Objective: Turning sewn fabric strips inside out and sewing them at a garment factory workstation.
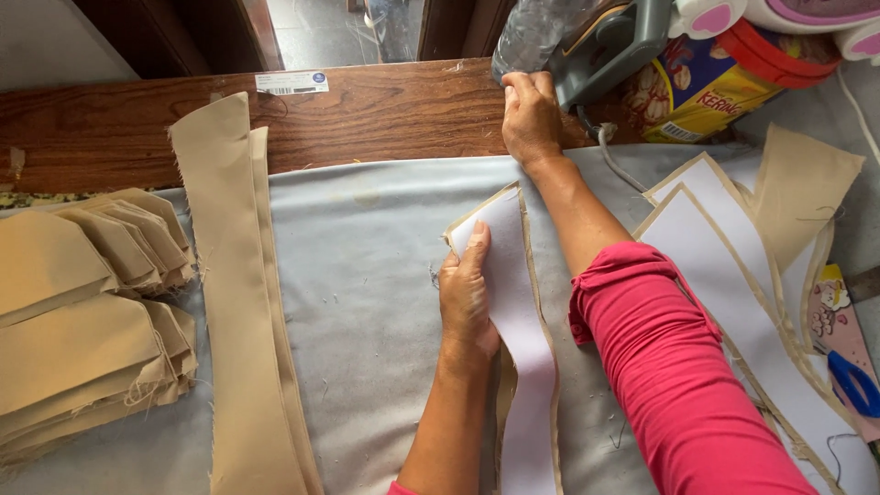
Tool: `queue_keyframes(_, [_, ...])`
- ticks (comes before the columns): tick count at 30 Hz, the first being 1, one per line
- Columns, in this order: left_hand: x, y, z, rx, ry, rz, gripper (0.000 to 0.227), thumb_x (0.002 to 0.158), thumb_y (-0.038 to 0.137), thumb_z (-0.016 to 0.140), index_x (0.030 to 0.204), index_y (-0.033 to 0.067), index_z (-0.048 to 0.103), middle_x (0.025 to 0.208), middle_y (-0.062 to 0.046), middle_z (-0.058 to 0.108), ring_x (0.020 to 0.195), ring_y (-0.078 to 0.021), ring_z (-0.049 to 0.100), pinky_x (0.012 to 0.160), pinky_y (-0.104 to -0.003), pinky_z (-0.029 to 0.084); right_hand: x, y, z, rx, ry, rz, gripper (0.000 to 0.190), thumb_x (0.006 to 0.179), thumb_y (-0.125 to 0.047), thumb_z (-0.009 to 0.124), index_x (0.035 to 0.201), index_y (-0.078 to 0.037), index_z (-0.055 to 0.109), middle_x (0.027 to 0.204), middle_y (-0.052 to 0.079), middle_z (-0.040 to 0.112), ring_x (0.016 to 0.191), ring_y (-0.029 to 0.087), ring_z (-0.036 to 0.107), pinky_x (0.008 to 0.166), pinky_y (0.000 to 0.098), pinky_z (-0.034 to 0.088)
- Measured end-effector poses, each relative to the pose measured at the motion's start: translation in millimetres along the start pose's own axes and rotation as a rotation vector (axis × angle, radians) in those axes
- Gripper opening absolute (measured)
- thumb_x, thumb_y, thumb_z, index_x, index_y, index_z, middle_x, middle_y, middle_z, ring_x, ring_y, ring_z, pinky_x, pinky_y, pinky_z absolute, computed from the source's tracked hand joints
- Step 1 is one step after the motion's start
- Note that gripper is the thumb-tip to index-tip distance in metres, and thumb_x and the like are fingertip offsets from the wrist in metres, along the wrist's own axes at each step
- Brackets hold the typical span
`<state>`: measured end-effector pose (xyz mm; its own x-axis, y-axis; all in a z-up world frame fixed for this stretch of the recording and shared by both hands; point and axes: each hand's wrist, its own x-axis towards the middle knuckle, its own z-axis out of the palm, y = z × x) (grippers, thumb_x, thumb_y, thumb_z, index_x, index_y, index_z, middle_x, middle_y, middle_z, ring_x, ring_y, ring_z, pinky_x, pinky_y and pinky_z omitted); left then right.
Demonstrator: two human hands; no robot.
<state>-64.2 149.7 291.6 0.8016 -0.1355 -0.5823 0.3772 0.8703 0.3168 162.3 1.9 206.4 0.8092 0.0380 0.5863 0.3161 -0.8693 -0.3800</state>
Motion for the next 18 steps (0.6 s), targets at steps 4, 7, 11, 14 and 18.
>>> queue_keyframes(4, [0.0, 0.4, 0.3, 0.005, 0.017, -0.009, 0.023, 0.083, 0.026, 0.062, 0.099, 0.0088, 0.066, 0.086, -0.004, 0.068, 0.075, -0.0167, 0.064, 0.067, -0.029, 0.053, 1.7, 1.4, 3.7, 0.046, -0.037, -0.075, 0.022, 0.088, -0.004, 0.046, 0.104, -0.004, 0.062, 0.102, 0.014, 0.057, 0.094, 0.028, 0.057, 0.084, 0.0360, 0.046])
queue_keyframes(7, [-2.5, 2.2, 1.9, 0.004, 0.014, -0.006, 0.025, 0.083, 0.025, 0.062, 0.100, 0.0075, 0.066, 0.087, -0.005, 0.068, 0.077, -0.0175, 0.064, 0.069, -0.030, 0.053, 0.5, 3.4, 7.0, 0.079, -0.141, -0.052, 0.029, 0.089, -0.002, 0.041, 0.112, 0.000, 0.058, 0.112, 0.018, 0.060, 0.103, 0.031, 0.057, 0.089, 0.0395, 0.046])
queue_keyframes(11, [-3.9, 4.9, 4.3, 0.028, 0.035, 0.001, 0.026, 0.083, 0.025, 0.061, 0.102, 0.0080, 0.066, 0.092, -0.004, 0.068, 0.082, -0.0164, 0.064, 0.073, -0.029, 0.053, -2.2, 0.5, 1.8, 0.073, -0.184, -0.064, 0.033, 0.087, -0.002, 0.045, 0.116, -0.006, 0.059, 0.125, 0.018, 0.053, 0.118, 0.030, 0.048, 0.101, 0.0391, 0.032])
queue_keyframes(14, [-2.3, 2.6, 3.9, 0.019, 0.017, 0.017, 0.027, 0.083, 0.024, 0.061, 0.103, 0.0063, 0.066, 0.091, -0.006, 0.068, 0.080, -0.0175, 0.064, 0.072, -0.029, 0.053, -13.0, -38.0, -39.6, 0.283, -0.214, 0.138, 0.030, 0.090, -0.009, 0.045, 0.116, -0.006, 0.059, 0.126, 0.015, 0.053, 0.118, 0.024, 0.048, 0.101, 0.0321, 0.034])
queue_keyframes(18, [-3.3, -1.8, 8.0, 0.165, 0.027, 0.108, 0.023, 0.081, 0.028, 0.071, 0.082, 0.0066, 0.062, 0.071, -0.012, 0.067, 0.060, -0.0214, 0.068, 0.054, -0.033, 0.056, -63.0, -103.3, -114.0, 0.759, -0.126, 0.589, 0.024, 0.095, -0.026, 0.045, 0.106, -0.013, 0.062, 0.087, 0.001, 0.057, 0.085, 0.008, 0.053, 0.073, 0.0219, 0.046])
